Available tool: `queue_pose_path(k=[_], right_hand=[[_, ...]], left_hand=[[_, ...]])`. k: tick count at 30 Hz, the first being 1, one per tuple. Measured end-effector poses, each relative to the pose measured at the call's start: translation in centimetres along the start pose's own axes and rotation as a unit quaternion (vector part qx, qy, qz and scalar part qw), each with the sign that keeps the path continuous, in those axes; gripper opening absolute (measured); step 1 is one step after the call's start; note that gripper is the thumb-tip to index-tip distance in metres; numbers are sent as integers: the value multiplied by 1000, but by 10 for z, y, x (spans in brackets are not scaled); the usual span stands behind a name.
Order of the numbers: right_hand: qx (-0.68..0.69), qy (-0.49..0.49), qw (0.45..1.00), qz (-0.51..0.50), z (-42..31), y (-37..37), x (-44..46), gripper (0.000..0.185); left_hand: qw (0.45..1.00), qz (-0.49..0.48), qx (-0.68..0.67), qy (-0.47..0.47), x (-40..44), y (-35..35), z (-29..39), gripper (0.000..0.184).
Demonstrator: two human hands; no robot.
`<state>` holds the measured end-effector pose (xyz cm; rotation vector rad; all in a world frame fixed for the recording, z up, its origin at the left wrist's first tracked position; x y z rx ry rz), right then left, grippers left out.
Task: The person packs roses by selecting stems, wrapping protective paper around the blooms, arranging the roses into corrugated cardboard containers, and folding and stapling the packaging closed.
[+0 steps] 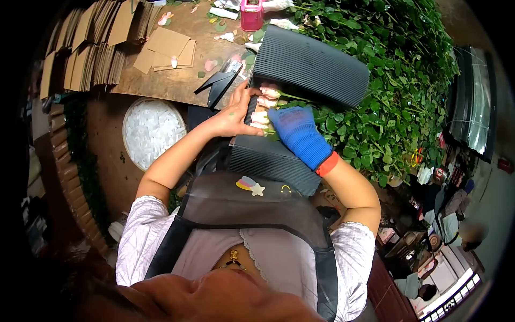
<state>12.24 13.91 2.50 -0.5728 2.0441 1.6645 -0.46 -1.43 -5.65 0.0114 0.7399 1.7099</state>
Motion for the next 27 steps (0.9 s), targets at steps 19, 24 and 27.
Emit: queue_pose_path(k=[19, 24, 27], right_hand=[[24, -22, 996, 79, 8, 0, 3, 17], [12, -30, 997, 73, 10, -13, 6, 21], [30, -62, 989, 128, 6, -1, -14, 21]], left_hand=[[986, 142, -82, -37, 4, -20, -6, 66], [981, 157, -110, 14, 13, -25, -3, 45], [972, 196, -129, 5, 12, -27, 1, 34]])
Point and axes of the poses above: each hand's wrist, its own x-axis towards the middle knuckle, its own y-axis out of the back of the hand, z = x × y, the point moved 1 cm from there along x, towards the middle knuckle, and after that the axes turned 9 degrees about y, right-handed, at the moved point
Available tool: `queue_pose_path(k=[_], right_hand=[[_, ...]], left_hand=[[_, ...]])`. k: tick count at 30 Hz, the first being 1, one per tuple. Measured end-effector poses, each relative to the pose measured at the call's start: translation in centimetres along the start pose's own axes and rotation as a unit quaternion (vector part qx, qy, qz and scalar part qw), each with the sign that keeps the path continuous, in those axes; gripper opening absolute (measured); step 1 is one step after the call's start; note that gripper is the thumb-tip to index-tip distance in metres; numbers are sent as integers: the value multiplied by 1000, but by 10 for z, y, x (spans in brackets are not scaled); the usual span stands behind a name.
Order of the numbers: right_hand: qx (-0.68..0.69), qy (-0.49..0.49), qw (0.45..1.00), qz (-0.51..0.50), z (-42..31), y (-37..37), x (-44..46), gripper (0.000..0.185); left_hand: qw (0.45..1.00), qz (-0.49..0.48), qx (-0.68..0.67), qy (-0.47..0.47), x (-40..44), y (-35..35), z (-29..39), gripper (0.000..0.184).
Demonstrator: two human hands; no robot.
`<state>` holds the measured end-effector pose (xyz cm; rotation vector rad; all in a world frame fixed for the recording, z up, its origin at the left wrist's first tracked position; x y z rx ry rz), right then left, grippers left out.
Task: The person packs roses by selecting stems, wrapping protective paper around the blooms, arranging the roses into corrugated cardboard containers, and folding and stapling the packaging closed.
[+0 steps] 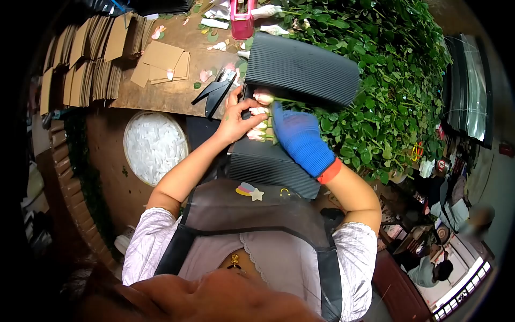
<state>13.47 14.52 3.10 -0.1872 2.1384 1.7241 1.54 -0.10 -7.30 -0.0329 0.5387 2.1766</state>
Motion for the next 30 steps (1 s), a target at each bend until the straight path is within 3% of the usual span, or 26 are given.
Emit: queue_pose_path(k=[3, 10, 13, 18, 23, 27, 30], right_hand=[[5, -20, 999, 48, 4, 8, -2, 21], [11, 41, 998, 48, 32, -16, 18, 19], [21, 46, 996, 70, 33, -25, 20, 18], [27, 54, 993, 100, 28, -17, 15, 22], [36, -23, 989, 140, 17, 9, 12, 31], [-32, -42, 998, 41, 4, 16, 34, 25], [-2, -28, 998, 52, 1, 8, 39, 16]], left_hand=[[1000, 3, 11, 0, -1, 1, 2, 33], [1000, -9, -15, 19, 3, 3, 2, 68], [997, 1, 64, -37, 11, -3, -10, 79], [1000, 12, 9, 26, 22, 4, 12, 47], [999, 34, -9, -11, 25, -4, 0, 44], [999, 33, -20, -1, 23, -1, 4, 36], [999, 37, 10, -6, 22, 2, 6, 36]])
Point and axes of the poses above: each hand's wrist, its own x-axis towards the middle knuckle, its own y-axis out of the back of the hand, z = x × y, the point moved 1 cm from there along x, towards the middle knuckle, and after that the axes turned 9 degrees about y, right-handed, at the moved point
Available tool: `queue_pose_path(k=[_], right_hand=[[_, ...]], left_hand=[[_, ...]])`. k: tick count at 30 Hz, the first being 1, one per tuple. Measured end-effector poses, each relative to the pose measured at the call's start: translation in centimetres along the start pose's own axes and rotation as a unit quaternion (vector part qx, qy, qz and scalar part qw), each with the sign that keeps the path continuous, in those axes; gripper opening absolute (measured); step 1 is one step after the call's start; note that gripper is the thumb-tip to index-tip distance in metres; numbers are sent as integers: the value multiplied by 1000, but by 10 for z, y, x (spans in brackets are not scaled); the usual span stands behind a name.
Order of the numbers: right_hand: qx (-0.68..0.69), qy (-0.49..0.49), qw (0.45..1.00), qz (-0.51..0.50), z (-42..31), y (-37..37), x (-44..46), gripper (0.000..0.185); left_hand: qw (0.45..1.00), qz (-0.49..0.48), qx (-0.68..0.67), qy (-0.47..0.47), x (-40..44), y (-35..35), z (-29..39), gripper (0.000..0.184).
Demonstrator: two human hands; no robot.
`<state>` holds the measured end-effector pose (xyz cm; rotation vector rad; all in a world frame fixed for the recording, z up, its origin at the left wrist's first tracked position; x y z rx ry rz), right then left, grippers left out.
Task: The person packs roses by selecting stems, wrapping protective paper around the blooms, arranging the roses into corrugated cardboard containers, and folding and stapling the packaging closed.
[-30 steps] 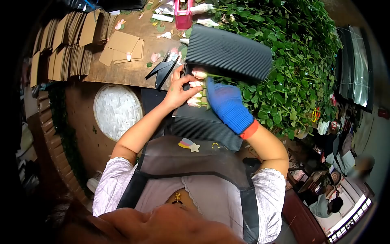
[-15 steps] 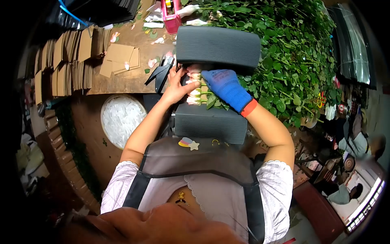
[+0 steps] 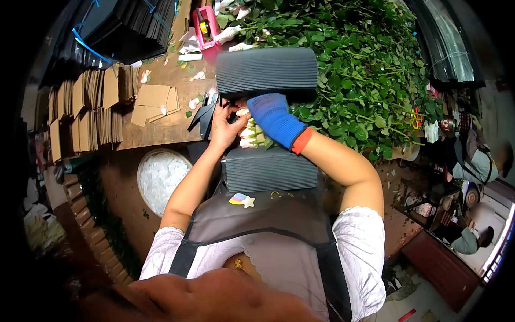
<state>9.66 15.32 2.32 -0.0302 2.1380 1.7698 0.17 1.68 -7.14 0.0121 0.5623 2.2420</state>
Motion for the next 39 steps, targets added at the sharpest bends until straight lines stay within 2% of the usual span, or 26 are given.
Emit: queue_pose_path(k=[1, 3, 5, 7, 8, 9, 11, 13, 15, 16, 18, 20, 21, 22, 24, 25, 26, 27, 28, 31, 33, 35, 36, 37, 38, 39], right_hand=[[3, 5, 1000, 6, 3, -6, 3, 15], [16, 5, 998, -61, 5, -1, 5, 20], [41, 5, 998, -45, 10, 9, -8, 21], [199, 83, 972, 96, 17, 32, -44, 23], [230, 70, 944, 224, 21, 44, -60, 25], [236, 11, 917, 320, 26, 67, -77, 27], [117, -124, 885, 432, 66, 85, -89, 28], [42, -227, 910, 343, 121, 68, -80, 34], [205, -148, 953, 165, 171, 34, -60, 37], [343, -88, 911, 211, 166, 40, -62, 38], [404, 42, 834, 373, 148, 61, -78, 38], [458, 52, 782, 419, 132, 85, -111, 30], [528, 87, 763, 362, 143, 69, -131, 31], [559, 13, 799, 223, 140, 66, -150, 34], [490, 300, 812, 104, 113, 85, -132, 32], [601, 188, 775, 59, 100, 68, -126, 37], [547, 105, 825, 101, 82, 54, -116, 42], [485, 20, 863, 141, 69, 41, -109, 46], [394, 13, 914, 96, 62, 32, -104, 54], [68, 55, 995, -51, 56, -13, -88, 78], [24, 65, 996, -54, 48, -23, -86, 81], [-3, 53, 992, -111, 42, -19, -79, 82], [-19, 46, 989, -138, 39, -17, -77, 82], [-23, 48, 989, -135, 36, -14, -76, 75], [-28, 50, 990, -132, 33, -11, -75, 69], [-34, 52, 990, -130, 31, -9, -74, 62]], left_hand=[[999, 3, 15, -38, 3, 0, -1, 34], [999, -21, -31, -22, 3, 4, 11, 32], [999, -27, 5, -28, 1, 7, 18, 33], [999, -33, -12, -33, 4, 4, 5, 35], [998, -31, -19, -42, 3, 4, 11, 35], [997, -49, -53, 20, 4, 1, 5, 37], [999, -40, -2, -4, 6, 1, -2, 38], [999, -27, 6, -25, 8, -2, -8, 37], [996, 11, 49, -75, 2, 3, 8, 34], [993, -5, 23, -112, 5, 2, 4, 36], [996, -16, 33, -81, 6, 4, 5, 39], [998, -45, -13, -42, 4, 5, 6, 38], [984, 9, 84, -156, 2, 8, 12, 34], [998, -32, 30, -48, 6, 4, -9, 32], [980, -103, -105, 136, 4, 5, -3, 33], [969, -68, -183, 149, 5, 1, -2, 39], [953, -31, -260, 155, 6, -3, -2, 45], [988, -77, -132, 14, 6, 5, -6, 47], [986, -88, -23, -138, 5, 14, -11, 51], [960, -243, 115, -75, 17, 66, -6, 38], [884, -189, 407, -130, 9, 87, 26, 18], [889, -145, 391, -190, -3, 75, 56, 17], [893, -132, 327, -278, -10, 62, 66, 20], [867, -194, 320, -330, -9, 48, 79, 37], [845, -125, 256, -453, -6, 29, 69, 63], [841, -158, 283, -433, -6, 13, 48, 85]])
Point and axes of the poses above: each hand's wrist, its own x-axis towards the middle knuckle, its own y-axis out of the back of the hand, z = x × y, the point moved 1 cm from there along x, towards the middle knuckle, and after that the axes turned 9 degrees about y, right-handed, at the moved point
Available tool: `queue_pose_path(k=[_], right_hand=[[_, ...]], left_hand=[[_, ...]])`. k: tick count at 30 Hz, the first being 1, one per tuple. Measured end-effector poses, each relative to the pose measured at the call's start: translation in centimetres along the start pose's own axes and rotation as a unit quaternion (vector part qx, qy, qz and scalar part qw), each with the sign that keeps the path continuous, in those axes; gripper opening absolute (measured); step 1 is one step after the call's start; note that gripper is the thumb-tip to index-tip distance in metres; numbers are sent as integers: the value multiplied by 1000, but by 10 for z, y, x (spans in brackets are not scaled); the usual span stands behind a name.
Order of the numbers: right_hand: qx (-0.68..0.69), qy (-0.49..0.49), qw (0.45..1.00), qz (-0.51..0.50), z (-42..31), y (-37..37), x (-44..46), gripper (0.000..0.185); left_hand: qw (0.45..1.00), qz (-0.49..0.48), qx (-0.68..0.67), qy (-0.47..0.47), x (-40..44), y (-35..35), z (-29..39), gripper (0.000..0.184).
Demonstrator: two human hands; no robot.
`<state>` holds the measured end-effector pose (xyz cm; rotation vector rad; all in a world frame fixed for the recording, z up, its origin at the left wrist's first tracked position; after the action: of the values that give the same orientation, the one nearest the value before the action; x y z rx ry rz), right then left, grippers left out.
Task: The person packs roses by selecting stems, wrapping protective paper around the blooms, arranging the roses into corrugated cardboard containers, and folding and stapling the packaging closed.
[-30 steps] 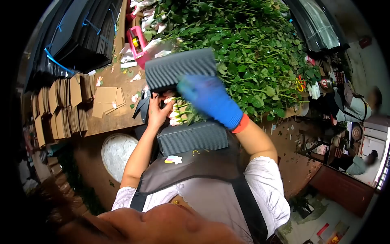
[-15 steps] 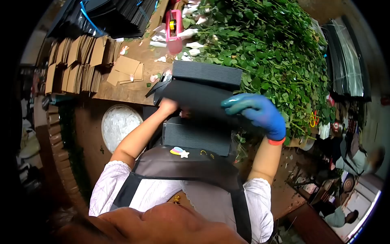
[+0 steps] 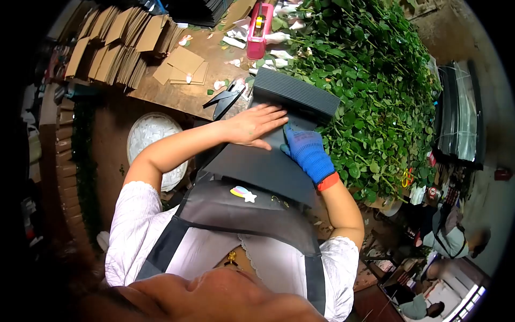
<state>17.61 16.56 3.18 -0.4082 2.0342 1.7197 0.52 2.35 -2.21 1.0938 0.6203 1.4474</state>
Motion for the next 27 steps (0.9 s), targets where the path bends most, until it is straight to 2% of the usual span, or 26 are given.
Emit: queue_pose_path(k=[3, 4, 6, 8, 9, 10, 12, 13, 15, 16, 17, 19, 20, 21, 22, 23, 26, 27], right_hand=[[118, 114, 980, 117, 12, 12, -18, 51], [206, 138, 967, 63, 16, 23, -23, 50], [379, 245, 886, 105, 2, 42, -35, 59], [297, 251, 916, 98, -32, 61, -44, 64], [184, 208, 956, 94, -46, 55, -41, 70], [94, 151, 983, 39, -56, 37, -28, 67], [6, 85, 996, -10, -67, 27, -12, 61], [48, 136, 989, 18, -64, 33, -7, 60], [139, 236, 959, 73, -65, 56, 2, 57], [181, 233, 944, 148, -78, 73, 15, 54], [162, 275, 910, 266, -88, 82, 42, 51], [83, 251, 905, 332, -117, 105, 104, 38], [63, 282, 857, 427, -121, 88, 166, 37], [22, 251, 869, 425, -134, 92, 204, 30], [25, 206, 906, 369, -143, 91, 242, 24], [29, 166, 933, 319, -147, 80, 287, 39], [55, 55, 960, 268, -153, 92, 347, 60], [54, 47, 963, 259, -149, 85, 358, 62]], left_hand=[[1000, 0, 30, 5, 3, -8, -7, 83], [999, -13, 33, 8, 2, -8, -6, 81], [999, -20, 35, 10, 3, -9, -9, 78], [998, -42, 42, 14, 1, -9, -7, 80], [999, -27, 3, 19, 0, -13, -9, 81], [999, -29, 4, 22, -1, -18, -11, 82], [999, -33, 4, 25, 1, -14, -8, 82], [995, -87, 24, 41, 2, -13, -7, 84], [997, -6, 75, 18, -2, -28, -12, 77], [994, 37, 101, 3, -3, -34, -16, 72], [999, 28, -15, 21, -1, -51, -22, 60], [997, 46, -50, 34, 1, -55, -20, 60], [995, 54, -67, 40, 0, -55, -17, 60], [996, 36, -75, 42, -2, -39, -11, 61], [972, 45, -210, 91, 2, -47, -13, 59], [978, 37, -192, 74, 2, -54, -15, 58], [994, 56, -80, 41, 1, -72, -17, 59], [997, 70, -32, 30, 1, -70, -19, 59]])
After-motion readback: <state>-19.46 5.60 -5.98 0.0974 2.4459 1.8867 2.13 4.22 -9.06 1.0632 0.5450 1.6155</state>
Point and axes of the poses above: each hand's wrist, its own x-axis towards the middle knuckle, its own y-axis out of the back of the hand, z = x × y, the point moved 1 cm from there along x, towards the middle knuckle, and after that the axes turned 9 degrees about y, right-handed, at the moved point
